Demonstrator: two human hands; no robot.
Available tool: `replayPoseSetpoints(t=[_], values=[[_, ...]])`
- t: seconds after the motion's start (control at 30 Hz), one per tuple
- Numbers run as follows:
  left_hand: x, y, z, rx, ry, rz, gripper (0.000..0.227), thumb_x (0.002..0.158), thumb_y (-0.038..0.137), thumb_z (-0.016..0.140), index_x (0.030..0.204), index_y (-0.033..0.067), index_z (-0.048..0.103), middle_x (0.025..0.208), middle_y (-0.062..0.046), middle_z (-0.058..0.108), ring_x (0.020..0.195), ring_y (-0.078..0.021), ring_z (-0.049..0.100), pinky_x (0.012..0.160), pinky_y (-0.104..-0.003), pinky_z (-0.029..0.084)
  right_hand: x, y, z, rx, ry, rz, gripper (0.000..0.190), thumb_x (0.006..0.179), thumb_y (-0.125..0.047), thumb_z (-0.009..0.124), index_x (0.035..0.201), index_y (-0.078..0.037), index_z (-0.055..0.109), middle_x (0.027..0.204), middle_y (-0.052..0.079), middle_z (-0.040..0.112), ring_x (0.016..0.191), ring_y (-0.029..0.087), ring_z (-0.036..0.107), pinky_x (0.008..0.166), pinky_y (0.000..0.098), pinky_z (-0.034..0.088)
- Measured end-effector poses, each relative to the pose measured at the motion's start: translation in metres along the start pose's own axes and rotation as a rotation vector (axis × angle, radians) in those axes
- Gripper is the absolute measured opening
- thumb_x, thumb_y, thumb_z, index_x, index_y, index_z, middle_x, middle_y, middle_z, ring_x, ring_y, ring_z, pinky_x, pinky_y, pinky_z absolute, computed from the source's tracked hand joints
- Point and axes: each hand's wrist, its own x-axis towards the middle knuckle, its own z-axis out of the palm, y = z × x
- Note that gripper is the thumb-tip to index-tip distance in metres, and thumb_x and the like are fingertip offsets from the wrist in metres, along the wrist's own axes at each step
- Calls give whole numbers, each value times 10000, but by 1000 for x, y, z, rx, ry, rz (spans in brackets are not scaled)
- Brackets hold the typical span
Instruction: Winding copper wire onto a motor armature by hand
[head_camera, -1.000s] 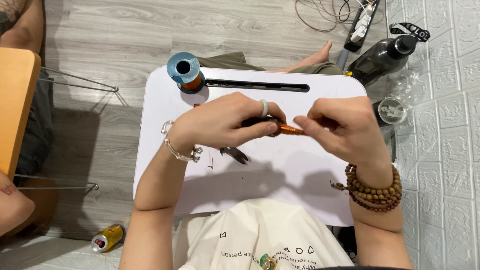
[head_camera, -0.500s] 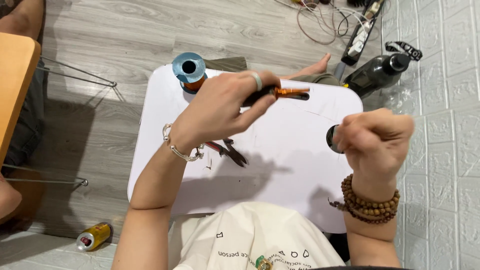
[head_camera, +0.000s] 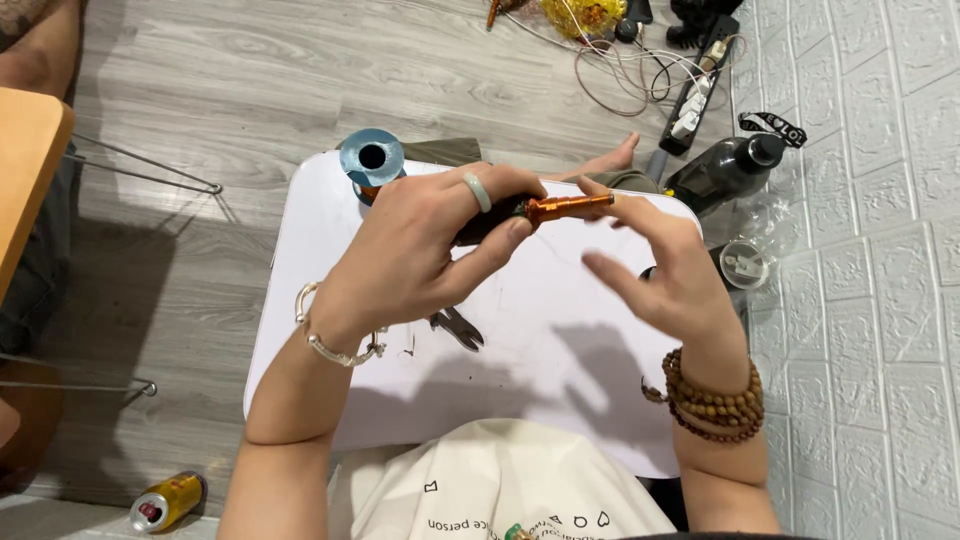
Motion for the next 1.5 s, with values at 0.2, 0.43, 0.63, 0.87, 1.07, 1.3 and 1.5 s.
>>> replayPoseSetpoints(t=[0.2,0.43,0.63,0.87,1.07,1.3,1.5], values=[[-4,4,15,180,5,53,265,943,174,656,1177,53,632,849,-45,623,496,-171,509,468,-307,382,-20,-26,21,603,30,63,410,860,140,552,1269,101,549,1214,220,665,1141,291,671,1057,360,545],[-2,9,22,228,23,58,248,936,174,660,1147,49,627,879,-44,643,471,-177,529,440,-311,386,-27,-20,29,474,219,234,72,882,20,645,903,49,708,726,14,591,547,45,362,470,174,280],[1,14,20,39,-46,18,232,911,160,627,1110,42,641,884,-48,711,534,-165,564,496,-289,424,-33,-5,38,615,300,184,140,918,-15,629,1017,62,692,649,-17,547,537,37,391,470,160,304],[2,13,19,-134,-110,-65,245,909,178,569,1094,44,659,712,-7,685,504,-123,526,493,-245,388,-33,11,46,592,325,59,186,882,27,629,1056,63,684,828,74,699,573,35,463,518,141,370],[3,14,15,-167,-155,-67,225,898,195,588,1043,45,671,661,-11,663,478,-151,503,484,-269,377,-22,3,40,378,326,-88,191,792,99,637,963,26,680,675,14,539,548,77,332,514,215,264],[-1,11,10,-129,-228,-8,217,866,210,600,984,48,681,570,-3,604,425,-162,492,461,-257,364,-7,7,23,284,127,-158,70,810,18,717,757,10,672,541,0,496,466,72,294,451,229,208],[0,8,11,-140,-287,27,184,847,207,622,937,53,670,571,-4,616,399,-167,472,447,-271,343,-7,12,19,319,74,-206,75,752,83,727,755,36,668,571,36,540,494,94,318,467,235,233]])
